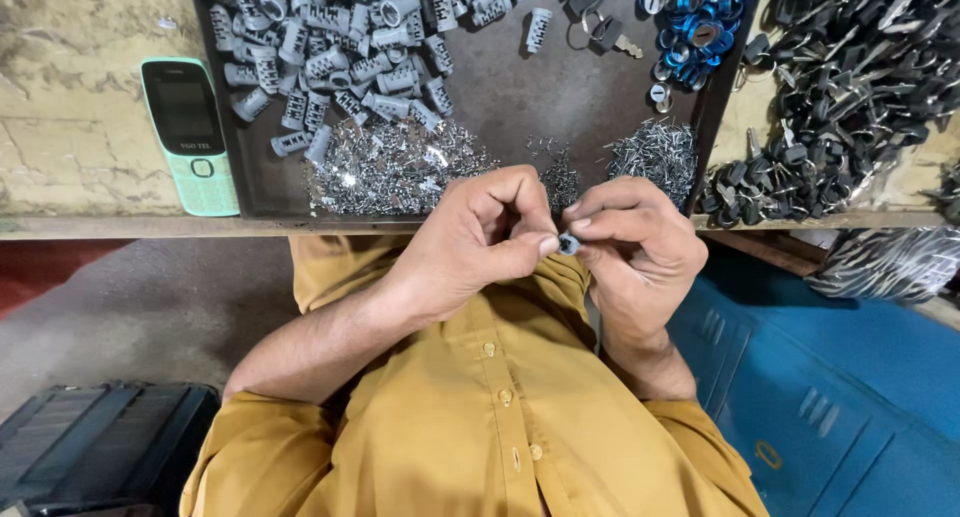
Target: The person sits at a workbench assembling small lock cylinders by hand. They pick gray lock bodies from a tray, insert small metal pins and springs into each body, press the parts into place, and set finished assemblies back on the tray, repeating the cycle.
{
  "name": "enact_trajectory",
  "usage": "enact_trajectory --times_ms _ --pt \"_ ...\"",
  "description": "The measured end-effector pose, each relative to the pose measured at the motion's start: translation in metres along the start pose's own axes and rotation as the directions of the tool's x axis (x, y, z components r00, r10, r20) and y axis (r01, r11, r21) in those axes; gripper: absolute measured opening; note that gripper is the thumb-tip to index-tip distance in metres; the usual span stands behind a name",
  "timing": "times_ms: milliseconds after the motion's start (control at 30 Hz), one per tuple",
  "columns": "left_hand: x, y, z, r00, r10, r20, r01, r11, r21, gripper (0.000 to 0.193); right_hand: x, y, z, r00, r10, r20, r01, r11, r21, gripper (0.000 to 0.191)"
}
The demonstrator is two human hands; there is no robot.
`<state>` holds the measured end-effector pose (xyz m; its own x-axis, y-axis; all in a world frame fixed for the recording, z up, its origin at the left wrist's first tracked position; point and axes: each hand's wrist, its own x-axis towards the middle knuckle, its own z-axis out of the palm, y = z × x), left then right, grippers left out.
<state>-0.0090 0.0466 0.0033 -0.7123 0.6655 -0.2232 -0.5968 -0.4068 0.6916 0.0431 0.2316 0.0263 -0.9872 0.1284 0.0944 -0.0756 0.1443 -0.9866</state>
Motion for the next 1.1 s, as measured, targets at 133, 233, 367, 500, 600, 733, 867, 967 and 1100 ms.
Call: enact_trajectory --times_ms 133,233,367,500,600,733,867,967,1100 --pt "-0.001 -0.003 0.008 0.988 0.130 -0.084 -0.109 0.969 0.223 0.018 0.002 -0.004 -0.001 0.993 -0.107 0.043 0.113 0.981 -0.160 0.019" --pt "-0.004 -0.007 0.014 0.953 0.277 -0.125 -0.202 0.885 0.420 0.022 0.004 -0.007 -0.001 0.985 -0.150 0.083 0.160 0.979 -0.126 0.020" --pt "-0.005 -0.002 -0.001 0.991 0.102 -0.084 -0.076 0.959 0.273 0.018 0.003 -0.010 -0.001 0.993 -0.088 0.078 0.104 0.969 -0.222 0.023" --pt "-0.001 0.001 -0.007 0.996 -0.085 -0.043 0.084 0.996 -0.018 0.011 0.002 -0.009 -0.003 0.997 -0.037 0.064 0.050 0.974 -0.221 0.024" --pt "0.000 0.002 -0.005 0.992 -0.100 -0.076 0.100 0.995 -0.005 0.011 0.003 -0.008 -0.004 0.996 -0.045 0.078 0.063 0.968 -0.245 0.024" --pt "0.001 0.000 -0.004 0.988 0.137 -0.067 -0.100 0.914 0.393 0.017 0.004 -0.008 -0.004 0.993 -0.053 0.110 0.077 0.970 -0.230 0.024" --pt "0.004 -0.003 -0.008 0.999 -0.023 -0.036 0.027 0.993 0.111 0.015 0.005 -0.007 -0.004 0.992 0.000 0.126 0.019 0.988 -0.154 0.022" --pt "0.008 -0.004 -0.012 0.984 -0.177 0.009 0.176 0.971 -0.161 0.013 0.006 -0.004 -0.004 0.992 0.014 0.123 -0.002 0.995 -0.097 0.022" --pt "0.007 -0.005 -0.011 0.998 -0.041 0.044 0.044 0.995 -0.087 0.014 0.007 -0.002 -0.004 0.992 0.017 0.121 -0.003 0.994 -0.110 0.019"
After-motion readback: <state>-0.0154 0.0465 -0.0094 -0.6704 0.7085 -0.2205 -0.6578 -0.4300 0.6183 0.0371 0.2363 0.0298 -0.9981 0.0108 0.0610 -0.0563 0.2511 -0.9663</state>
